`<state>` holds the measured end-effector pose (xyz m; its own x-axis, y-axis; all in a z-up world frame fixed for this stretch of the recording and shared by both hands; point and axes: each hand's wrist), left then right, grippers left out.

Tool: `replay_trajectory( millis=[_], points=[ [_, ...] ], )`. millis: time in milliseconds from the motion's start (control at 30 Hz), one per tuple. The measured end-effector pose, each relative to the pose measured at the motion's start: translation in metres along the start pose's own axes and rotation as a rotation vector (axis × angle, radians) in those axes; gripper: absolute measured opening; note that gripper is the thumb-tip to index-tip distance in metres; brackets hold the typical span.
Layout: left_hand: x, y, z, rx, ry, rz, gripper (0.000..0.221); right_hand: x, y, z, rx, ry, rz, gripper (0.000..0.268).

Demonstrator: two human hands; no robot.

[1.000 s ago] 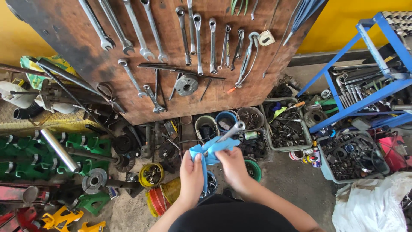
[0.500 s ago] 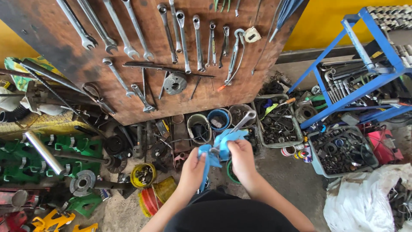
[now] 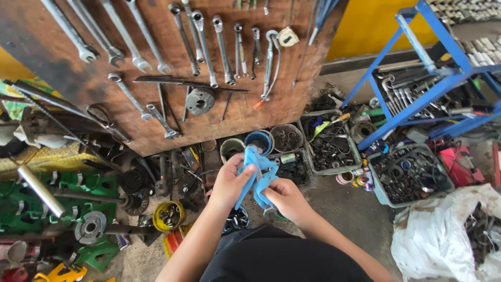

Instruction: Cleaning and organizing various sizes of wrenches on a wall-mounted tool board using a blue cloth.

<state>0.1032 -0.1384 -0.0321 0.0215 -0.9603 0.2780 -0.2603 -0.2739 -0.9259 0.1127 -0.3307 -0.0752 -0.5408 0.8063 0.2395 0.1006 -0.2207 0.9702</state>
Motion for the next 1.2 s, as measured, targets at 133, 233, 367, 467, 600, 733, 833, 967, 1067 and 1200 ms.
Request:
replay_trajectory(
  millis=[133,233,367,467,600,733,833,967,1067,1200],
  points=[
    [0.005,0.021,0.009,-0.037,-0.003,0.039,0.022,-0.006,0.000,-0.012,-0.053,0.030,-0.147,0.018],
    [0.006,0.019,0.012,-0.034,-0.045,-0.083,0.015,-0.005,0.007,-0.017,-0.037,0.000,-0.124,0.017],
    [0.006,0.012,0.010,0.003,-0.160,-0.233,0.011,-0.003,0.024,-0.024,-0.024,0.053,-0.496,0.014],
    [0.006,0.015,0.008,0.029,-0.182,-0.304,0.009,-0.010,0.027,-0.025,-0.048,0.081,-0.488,0.012],
    [0.012,0.011,0.003,0.098,-0.261,-0.304,0.010,-0.014,0.032,-0.022,-0.146,-0.002,-0.672,0.014],
    [0.008,0.012,0.005,0.078,-0.342,-0.331,0.013,-0.011,0.035,-0.018,-0.143,-0.074,-0.644,0.012],
    [0.001,0.017,0.008,0.091,-0.385,-0.227,0.015,-0.014,0.031,-0.015,-0.094,-0.136,-0.707,0.009],
    [0.000,0.019,0.005,0.097,-0.372,-0.272,0.009,-0.021,0.016,-0.011,-0.165,-0.194,-0.561,0.014],
    [0.013,0.009,-0.002,0.055,-0.394,-0.304,0.013,-0.034,-0.005,-0.008,-0.143,-0.233,-0.361,0.014],
    [0.012,0.015,-0.003,0.096,-0.389,-0.342,0.017,-0.028,0.002,0.000,-0.175,-0.269,-0.171,0.018]
  ],
)
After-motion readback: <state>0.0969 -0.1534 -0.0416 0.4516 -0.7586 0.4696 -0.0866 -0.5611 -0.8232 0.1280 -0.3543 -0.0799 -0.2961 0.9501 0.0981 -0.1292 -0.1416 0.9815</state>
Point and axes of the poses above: each hand's wrist, its own z-axis towards the middle knuckle, its own x-axis out of the palm, y = z × x, and after that the axes turned 13 degrees about -x, right-handed
